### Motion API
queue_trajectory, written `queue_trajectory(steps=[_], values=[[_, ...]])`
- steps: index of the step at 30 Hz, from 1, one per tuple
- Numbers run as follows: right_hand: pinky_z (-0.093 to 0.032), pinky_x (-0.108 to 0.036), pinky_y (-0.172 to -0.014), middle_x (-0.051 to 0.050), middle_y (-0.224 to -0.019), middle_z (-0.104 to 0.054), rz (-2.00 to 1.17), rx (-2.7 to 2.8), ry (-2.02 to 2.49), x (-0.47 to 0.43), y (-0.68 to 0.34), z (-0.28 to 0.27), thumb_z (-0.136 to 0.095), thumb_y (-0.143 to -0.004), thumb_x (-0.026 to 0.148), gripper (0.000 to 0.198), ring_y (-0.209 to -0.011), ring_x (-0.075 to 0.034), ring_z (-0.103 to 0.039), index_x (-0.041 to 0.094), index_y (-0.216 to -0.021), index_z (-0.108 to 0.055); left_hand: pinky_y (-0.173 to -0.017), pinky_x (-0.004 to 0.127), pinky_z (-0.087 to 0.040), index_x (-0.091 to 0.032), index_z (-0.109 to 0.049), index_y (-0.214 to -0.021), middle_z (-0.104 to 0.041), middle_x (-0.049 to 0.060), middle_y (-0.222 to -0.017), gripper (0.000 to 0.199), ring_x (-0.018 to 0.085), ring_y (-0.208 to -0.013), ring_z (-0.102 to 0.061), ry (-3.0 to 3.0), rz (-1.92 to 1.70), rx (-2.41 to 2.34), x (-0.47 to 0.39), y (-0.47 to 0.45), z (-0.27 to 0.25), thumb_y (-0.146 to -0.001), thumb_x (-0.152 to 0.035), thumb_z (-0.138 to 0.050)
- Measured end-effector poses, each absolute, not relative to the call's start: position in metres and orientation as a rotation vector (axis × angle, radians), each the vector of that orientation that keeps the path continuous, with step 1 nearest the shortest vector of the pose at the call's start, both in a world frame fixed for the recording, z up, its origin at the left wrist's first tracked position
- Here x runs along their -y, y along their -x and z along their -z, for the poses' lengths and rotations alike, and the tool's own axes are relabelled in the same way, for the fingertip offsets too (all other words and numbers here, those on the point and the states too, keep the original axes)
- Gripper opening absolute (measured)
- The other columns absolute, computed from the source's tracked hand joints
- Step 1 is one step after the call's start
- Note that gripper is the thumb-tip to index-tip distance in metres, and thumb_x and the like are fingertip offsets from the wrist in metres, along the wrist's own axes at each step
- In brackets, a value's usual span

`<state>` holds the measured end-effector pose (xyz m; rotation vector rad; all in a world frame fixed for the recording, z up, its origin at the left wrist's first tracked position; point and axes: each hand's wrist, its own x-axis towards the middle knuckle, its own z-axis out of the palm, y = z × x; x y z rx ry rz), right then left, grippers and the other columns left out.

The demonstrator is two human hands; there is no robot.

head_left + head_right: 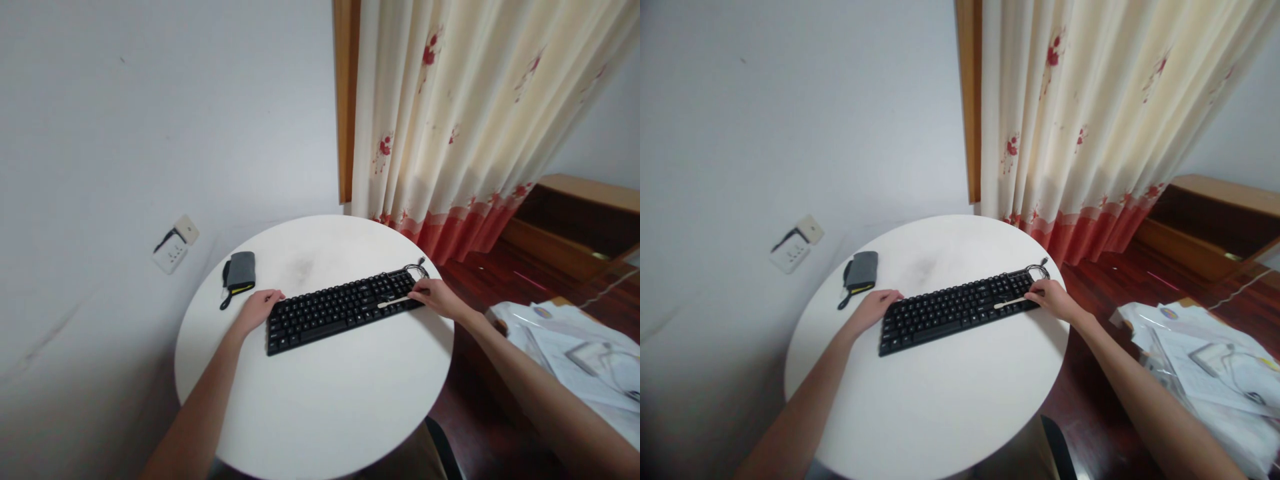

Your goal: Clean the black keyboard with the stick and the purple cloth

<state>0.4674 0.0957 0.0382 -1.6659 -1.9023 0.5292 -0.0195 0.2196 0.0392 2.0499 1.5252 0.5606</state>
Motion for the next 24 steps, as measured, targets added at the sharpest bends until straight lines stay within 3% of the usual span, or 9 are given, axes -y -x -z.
queue_trajectory(steps=[24], values=[[-0.040,-0.029,-0.067,-0.005,-0.077,-0.066,-0.345,2.119,1.525,-0.097,-0.379,-0.053,-0.055,-0.091,0.043,0.030,-0.072,-0.019,-0.059,0.021,-0.076,-0.068,-0.085,0.034,-0.045,-0.019,-0.075,-0.081,-0.076,0.007,-0.089,0.048,0.028,-0.091,-0.066,-2.057,-0.562,-1.538,-0.219,0.019,-0.040,-0.083,-0.054,-0.042]])
